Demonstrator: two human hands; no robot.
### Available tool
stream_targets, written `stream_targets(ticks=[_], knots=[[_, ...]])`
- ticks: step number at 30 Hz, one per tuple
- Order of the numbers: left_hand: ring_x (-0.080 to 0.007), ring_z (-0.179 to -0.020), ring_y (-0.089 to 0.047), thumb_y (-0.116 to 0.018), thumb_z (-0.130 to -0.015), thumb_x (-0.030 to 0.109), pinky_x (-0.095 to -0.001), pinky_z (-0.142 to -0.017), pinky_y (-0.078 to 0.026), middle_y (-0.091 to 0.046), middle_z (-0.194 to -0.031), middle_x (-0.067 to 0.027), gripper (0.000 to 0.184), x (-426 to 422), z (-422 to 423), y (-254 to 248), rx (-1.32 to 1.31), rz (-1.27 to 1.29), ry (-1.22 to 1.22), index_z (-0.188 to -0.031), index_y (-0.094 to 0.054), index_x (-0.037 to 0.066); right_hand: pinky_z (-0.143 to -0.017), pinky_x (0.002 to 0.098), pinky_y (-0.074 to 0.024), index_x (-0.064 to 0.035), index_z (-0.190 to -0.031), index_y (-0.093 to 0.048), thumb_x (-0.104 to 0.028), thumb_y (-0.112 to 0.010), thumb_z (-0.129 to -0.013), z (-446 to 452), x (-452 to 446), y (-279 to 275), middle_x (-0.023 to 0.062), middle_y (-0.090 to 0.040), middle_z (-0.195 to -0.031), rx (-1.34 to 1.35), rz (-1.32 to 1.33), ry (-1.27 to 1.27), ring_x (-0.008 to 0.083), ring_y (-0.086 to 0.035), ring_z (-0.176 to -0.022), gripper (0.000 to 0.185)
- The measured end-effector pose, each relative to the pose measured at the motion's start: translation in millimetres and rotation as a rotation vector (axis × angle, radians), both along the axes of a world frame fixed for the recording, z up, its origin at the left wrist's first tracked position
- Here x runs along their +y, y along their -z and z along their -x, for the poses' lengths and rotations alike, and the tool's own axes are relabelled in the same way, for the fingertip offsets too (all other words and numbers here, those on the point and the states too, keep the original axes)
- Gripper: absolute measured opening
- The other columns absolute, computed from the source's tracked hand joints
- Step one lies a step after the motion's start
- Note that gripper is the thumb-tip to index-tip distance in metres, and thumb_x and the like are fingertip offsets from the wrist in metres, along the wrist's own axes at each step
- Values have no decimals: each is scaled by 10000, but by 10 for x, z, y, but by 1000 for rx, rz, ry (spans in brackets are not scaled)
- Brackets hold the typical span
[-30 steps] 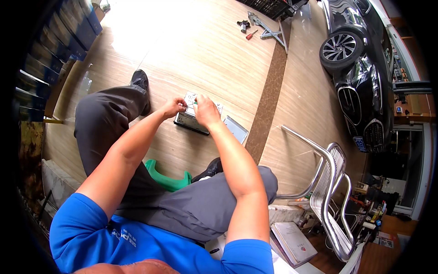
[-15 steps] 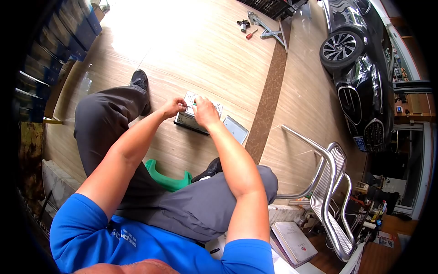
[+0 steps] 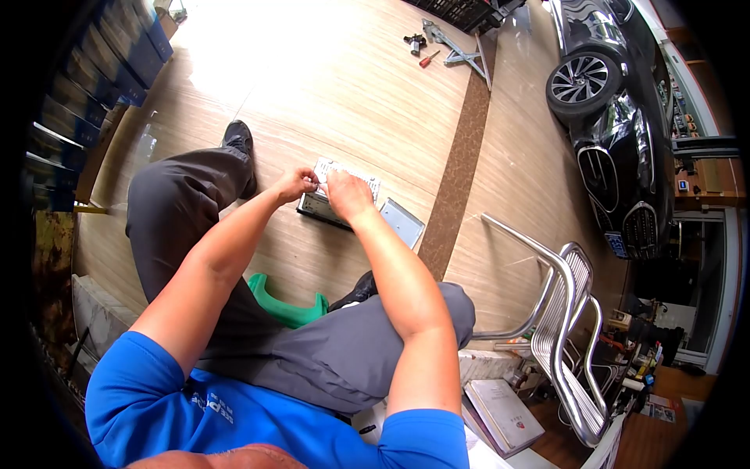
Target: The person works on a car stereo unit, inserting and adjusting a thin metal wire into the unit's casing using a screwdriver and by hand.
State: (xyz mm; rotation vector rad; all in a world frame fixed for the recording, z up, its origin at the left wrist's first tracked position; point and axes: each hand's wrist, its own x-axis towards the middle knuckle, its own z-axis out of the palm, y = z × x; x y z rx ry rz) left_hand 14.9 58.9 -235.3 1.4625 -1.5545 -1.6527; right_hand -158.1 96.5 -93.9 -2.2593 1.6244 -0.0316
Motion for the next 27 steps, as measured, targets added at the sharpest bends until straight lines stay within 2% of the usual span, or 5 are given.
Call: stream_targets(ticks=[2, 4, 20, 22, 27], knots=[[-71, -677, -508, -717, -804, 41, -242, -607, -442, -575, -712, 25, 52, -5, -4, -2, -2, -5, -3, -849, -695, 55, -802, 479, -518, -31, -966, -567, -317, -609, -916, -4, 0, 4, 187, -654, -985, 16, 8, 4, 374, -635, -945, 293], [-144, -799, -622, -751, -765, 74, -297, -722, -521, -684, -832, -75, 142, -24, -20, 36, -43, -22, 28, -903, -719, 76, -804, 477, -514, -33, -988, -559, -300, -601, -922, -2, 0, 29, 193, -652, -985, 1, -7, 11, 384, -632, -948, 278], [-112, -775, -595, -746, -783, 39, -273, -712, -509, -666, -814, -36, 133, -17, -15, 46, 90, -150, -17, -912, -713, 44, -819, 490, -492, -31, -1029, -551, -218, -592, -919, -4, 1, 24, 225, -644, -998, -135, -50, 53, 410, -618, -960, 221], [-56, -600, -464, -697, -841, 46, -218, -529, -396, -532, -688, 49, 54, 6, -5, -11, 96, -99, -11, -888, -673, 59, -818, 493, -491, -29, -1025, -555, -224, -589, -919, -1, -15, 31, 223, -647, -990, -95, -67, 44, 412, -619, -957, 225], [-58, -599, -464, -704, -835, 39, -223, -527, -397, -534, -689, 46, 63, 0, -9, -24, 107, -98, -5, -885, -671, 58, -843, 494, -496, -21, -1057, -543, -171, -533, -921, -7, -1, 49, 246, -639, -1024, -151, -59, 26, 415, -621, -980, 202]])
